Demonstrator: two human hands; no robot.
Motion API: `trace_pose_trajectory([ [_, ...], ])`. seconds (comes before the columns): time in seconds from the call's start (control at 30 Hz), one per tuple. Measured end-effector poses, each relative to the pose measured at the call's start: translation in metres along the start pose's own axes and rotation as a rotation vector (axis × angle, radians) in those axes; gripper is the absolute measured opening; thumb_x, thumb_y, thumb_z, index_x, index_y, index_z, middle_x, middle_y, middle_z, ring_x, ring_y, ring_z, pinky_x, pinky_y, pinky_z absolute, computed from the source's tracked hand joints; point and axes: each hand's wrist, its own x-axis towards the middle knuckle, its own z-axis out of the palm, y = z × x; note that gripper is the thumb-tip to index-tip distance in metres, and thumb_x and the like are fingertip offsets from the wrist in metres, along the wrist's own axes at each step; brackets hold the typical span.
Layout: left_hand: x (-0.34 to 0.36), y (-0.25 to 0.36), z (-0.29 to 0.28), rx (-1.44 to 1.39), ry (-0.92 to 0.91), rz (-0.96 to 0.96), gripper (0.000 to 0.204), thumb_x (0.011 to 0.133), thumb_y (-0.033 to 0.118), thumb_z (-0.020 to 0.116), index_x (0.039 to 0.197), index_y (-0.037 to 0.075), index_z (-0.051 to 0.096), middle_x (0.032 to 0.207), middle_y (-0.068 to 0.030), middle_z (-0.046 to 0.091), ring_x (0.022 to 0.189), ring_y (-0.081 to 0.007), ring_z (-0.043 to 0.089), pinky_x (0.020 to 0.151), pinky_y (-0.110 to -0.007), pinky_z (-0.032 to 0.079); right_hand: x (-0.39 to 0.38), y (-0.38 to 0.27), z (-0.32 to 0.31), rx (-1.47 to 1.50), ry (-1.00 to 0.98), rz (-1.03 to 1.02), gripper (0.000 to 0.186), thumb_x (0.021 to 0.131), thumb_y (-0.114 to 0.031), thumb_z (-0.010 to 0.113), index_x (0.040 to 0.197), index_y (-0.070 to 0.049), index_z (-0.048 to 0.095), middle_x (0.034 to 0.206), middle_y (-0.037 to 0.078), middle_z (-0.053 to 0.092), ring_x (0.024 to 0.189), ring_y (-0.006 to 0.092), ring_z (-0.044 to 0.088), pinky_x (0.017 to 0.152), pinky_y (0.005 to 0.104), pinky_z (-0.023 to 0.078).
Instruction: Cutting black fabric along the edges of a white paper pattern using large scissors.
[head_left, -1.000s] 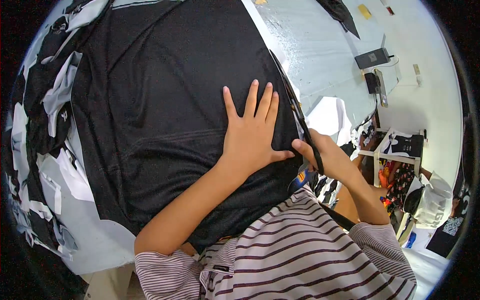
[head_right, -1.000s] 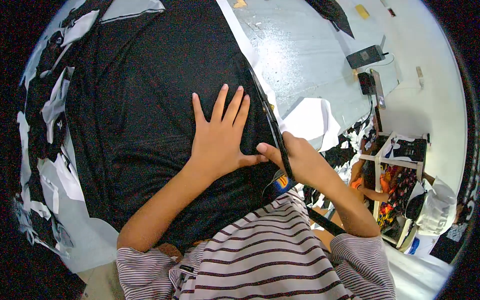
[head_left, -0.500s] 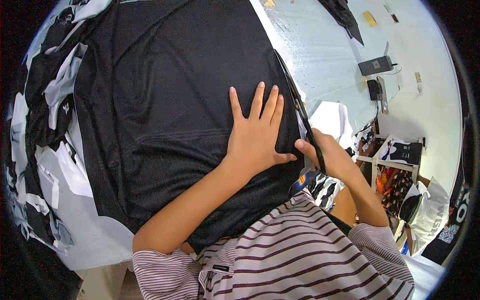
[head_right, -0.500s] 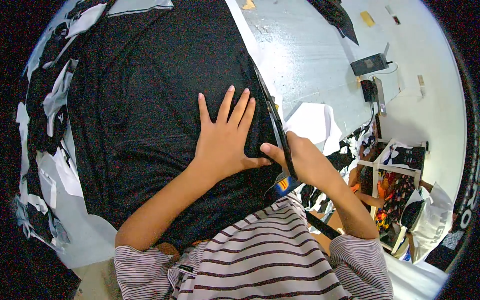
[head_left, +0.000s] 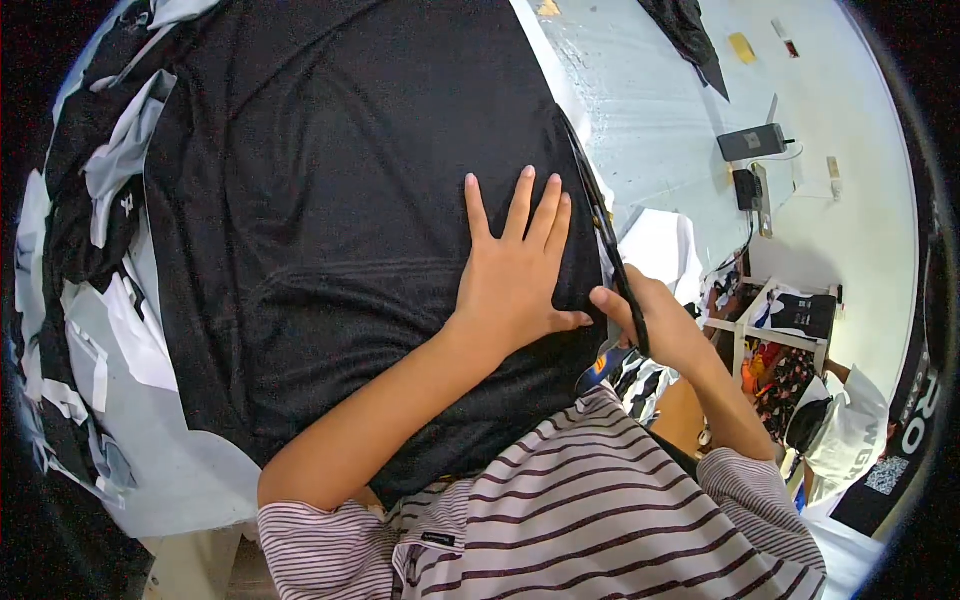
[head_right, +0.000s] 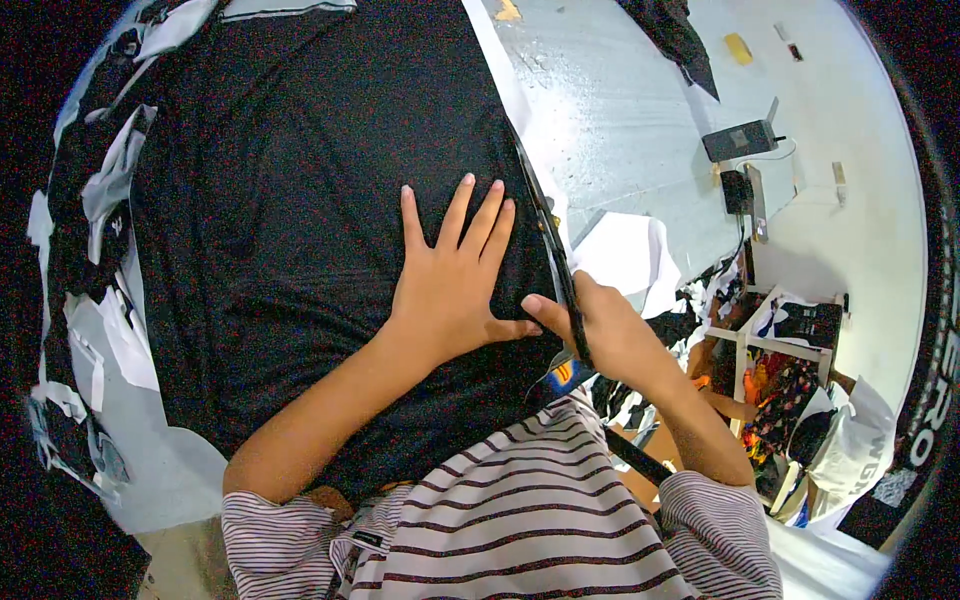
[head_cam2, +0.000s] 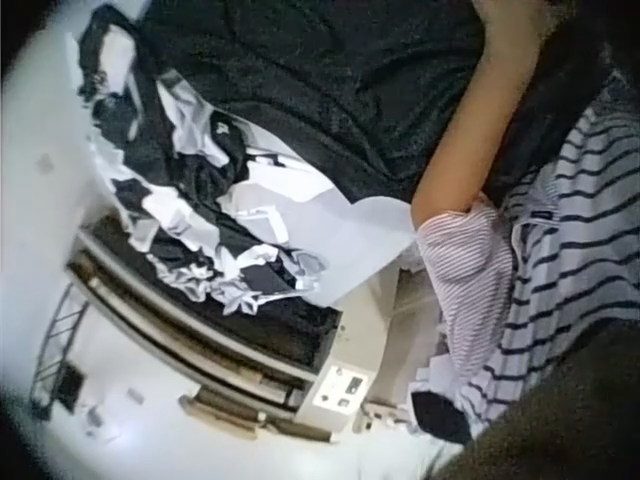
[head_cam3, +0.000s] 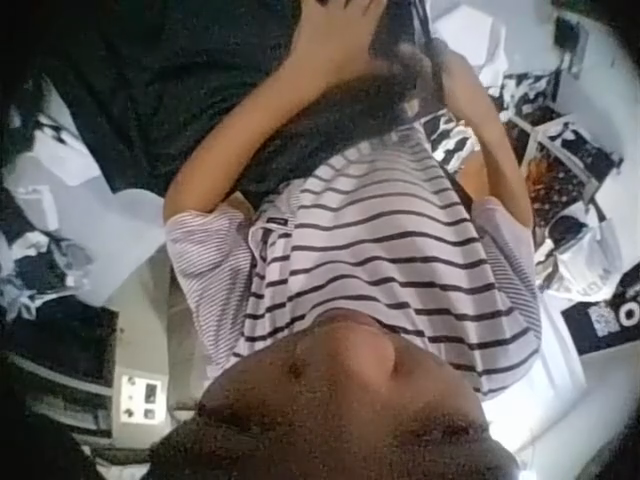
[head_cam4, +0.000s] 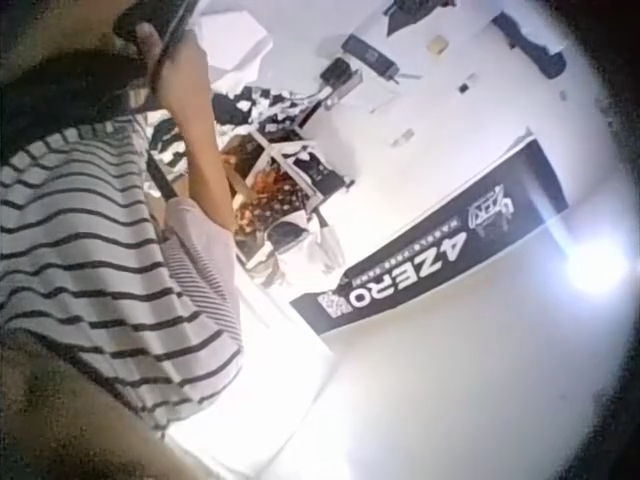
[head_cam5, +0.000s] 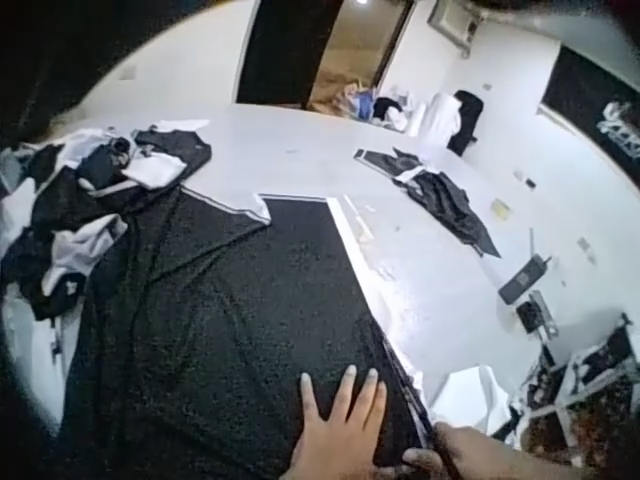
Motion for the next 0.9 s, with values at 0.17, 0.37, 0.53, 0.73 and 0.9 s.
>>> trace_pose_trajectory([
  [0.17,0.000,0.000,0.000,-0.002,0.019,0.001,0.109,0.060,0.072,0.064,0.139,0.002,0.037,0.148,-0.0126,0.030,0.141,-0.0313,0.018,0.104,-0.072,0.005,0.001,0.005,0.007,-0.117,0.030,-0.025,0.045,0.094,-0.041,0.053,0.082,0.003,0.047,0.058,0.010,0.052,0.047,0.0167,0.055,0.046,0.0295,0.043],
  [0.37,-0.001,0.001,0.002,-0.020,0.028,0.017,0.109,0.059,0.071,0.066,0.139,0.001,0.038,0.147,-0.0128,0.031,0.140,-0.0312,0.019,0.104,-0.072,0.005,0.001,0.002,-0.002,-0.009,-0.021,0.008,0.050,0.093,-0.046,0.052,0.084,0.003,0.049,0.059,0.011,0.054,0.048,0.0179,0.056,0.046,0.0300,0.044],
  [0.53,-0.003,0.002,0.002,-0.024,0.037,0.019,0.110,0.059,0.070,0.066,0.139,0.001,0.038,0.148,-0.0131,0.031,0.140,-0.0315,0.018,0.104,-0.072,0.005,0.008,-0.010,-0.008,-0.074,-0.057,0.041,0.054,0.092,-0.049,0.051,0.086,0.005,0.051,0.059,0.011,0.055,0.051,0.0185,0.058,0.049,0.0307,0.045],
  [0.73,-0.001,0.002,0.002,-0.019,0.020,0.018,0.110,0.059,0.070,0.066,0.139,0.001,0.037,0.148,-0.0130,0.030,0.141,-0.0316,0.017,0.104,-0.072,0.004,0.013,-0.010,-0.003,-0.018,0.011,0.096,0.066,0.089,-0.057,0.052,0.080,0.008,0.055,0.061,0.022,0.058,0.057,0.0310,0.062,0.056,0.0389,0.047],
  [0.9,-0.002,0.002,0.002,-0.023,0.024,0.019,0.110,0.060,0.071,0.065,0.139,0.000,0.036,0.148,-0.0134,0.029,0.141,-0.0321,0.017,0.104,-0.072,0.004,0.012,-0.010,-0.006,0.021,-0.013,0.116,0.065,0.090,-0.056,0.050,0.077,0.007,0.054,0.058,0.019,0.056,0.055,0.0287,0.061,0.054,0.0370,0.047],
])
